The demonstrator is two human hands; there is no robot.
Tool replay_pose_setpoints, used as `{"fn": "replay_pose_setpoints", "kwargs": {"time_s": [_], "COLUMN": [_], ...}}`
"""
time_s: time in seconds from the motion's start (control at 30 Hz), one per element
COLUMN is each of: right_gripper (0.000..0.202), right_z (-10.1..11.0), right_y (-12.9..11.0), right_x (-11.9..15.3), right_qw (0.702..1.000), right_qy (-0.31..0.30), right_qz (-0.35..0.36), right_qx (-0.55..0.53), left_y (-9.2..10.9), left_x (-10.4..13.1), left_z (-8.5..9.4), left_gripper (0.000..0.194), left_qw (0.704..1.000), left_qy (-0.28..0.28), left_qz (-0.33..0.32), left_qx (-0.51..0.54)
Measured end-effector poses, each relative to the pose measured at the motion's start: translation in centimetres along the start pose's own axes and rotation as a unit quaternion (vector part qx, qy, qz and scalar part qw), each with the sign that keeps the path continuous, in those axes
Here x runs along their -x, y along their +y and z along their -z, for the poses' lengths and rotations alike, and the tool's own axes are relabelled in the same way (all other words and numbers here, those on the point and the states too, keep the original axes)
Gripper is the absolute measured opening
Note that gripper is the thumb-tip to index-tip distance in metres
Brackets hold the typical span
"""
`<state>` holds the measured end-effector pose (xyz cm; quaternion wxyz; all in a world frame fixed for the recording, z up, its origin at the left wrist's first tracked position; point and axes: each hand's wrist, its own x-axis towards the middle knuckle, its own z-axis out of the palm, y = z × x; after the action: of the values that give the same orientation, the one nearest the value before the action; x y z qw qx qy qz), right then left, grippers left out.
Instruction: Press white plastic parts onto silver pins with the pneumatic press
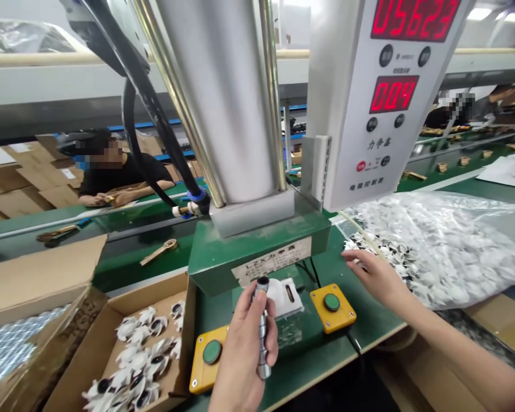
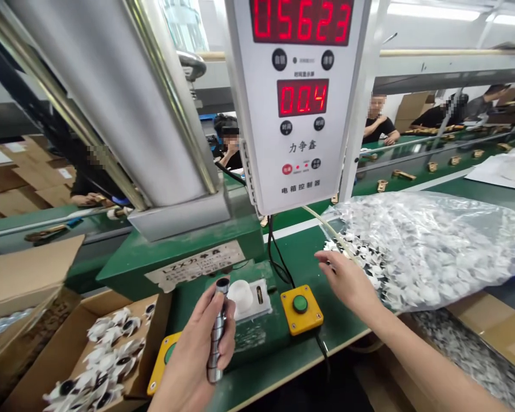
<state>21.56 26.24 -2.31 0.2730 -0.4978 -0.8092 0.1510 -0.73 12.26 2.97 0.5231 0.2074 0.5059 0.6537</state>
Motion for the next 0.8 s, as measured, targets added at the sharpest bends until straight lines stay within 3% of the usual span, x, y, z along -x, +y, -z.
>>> {"fn": "replay_pose_setpoints", "kwargs": {"time_s": [0.1, 0.3, 0.5, 0.67, 0.8], "right_gripper": [0.034, 0.033, 0.024, 0.032, 0.037], "right_z": [-0.4, -1.2, -1.7, -1.7, -0.9], "right_y": [2.2, 5.6, 7.3, 6.0, 1.1], "right_x": [-2.1, -6.4, -6.5, -5.5, -2.5], "right_qw": [0.994, 0.966, 0.944, 0.944, 0.958], "right_qy": [0.024, -0.02, -0.014, 0.033, 0.102], "right_qz": [0.035, 0.107, 0.153, 0.182, 0.182], "right_qx": [0.101, 0.235, 0.292, 0.273, 0.199], "left_y": [0.2, -0.6, -1.0, -1.3, -1.4], "left_x": [-0.7, -2.0, -2.2, -2.4, -2.1], "left_z": [-0.2, 0.2, -0.1, -0.4, -0.3], "left_gripper": [0.019, 0.019, 0.018, 0.022, 0.023], "left_qw": [0.998, 0.994, 0.987, 0.982, 0.988], "left_qy": [-0.044, -0.086, -0.118, -0.147, -0.113], "left_qz": [0.005, -0.005, -0.013, 0.004, -0.004], "left_qx": [0.041, 0.07, 0.109, 0.117, 0.106]}}
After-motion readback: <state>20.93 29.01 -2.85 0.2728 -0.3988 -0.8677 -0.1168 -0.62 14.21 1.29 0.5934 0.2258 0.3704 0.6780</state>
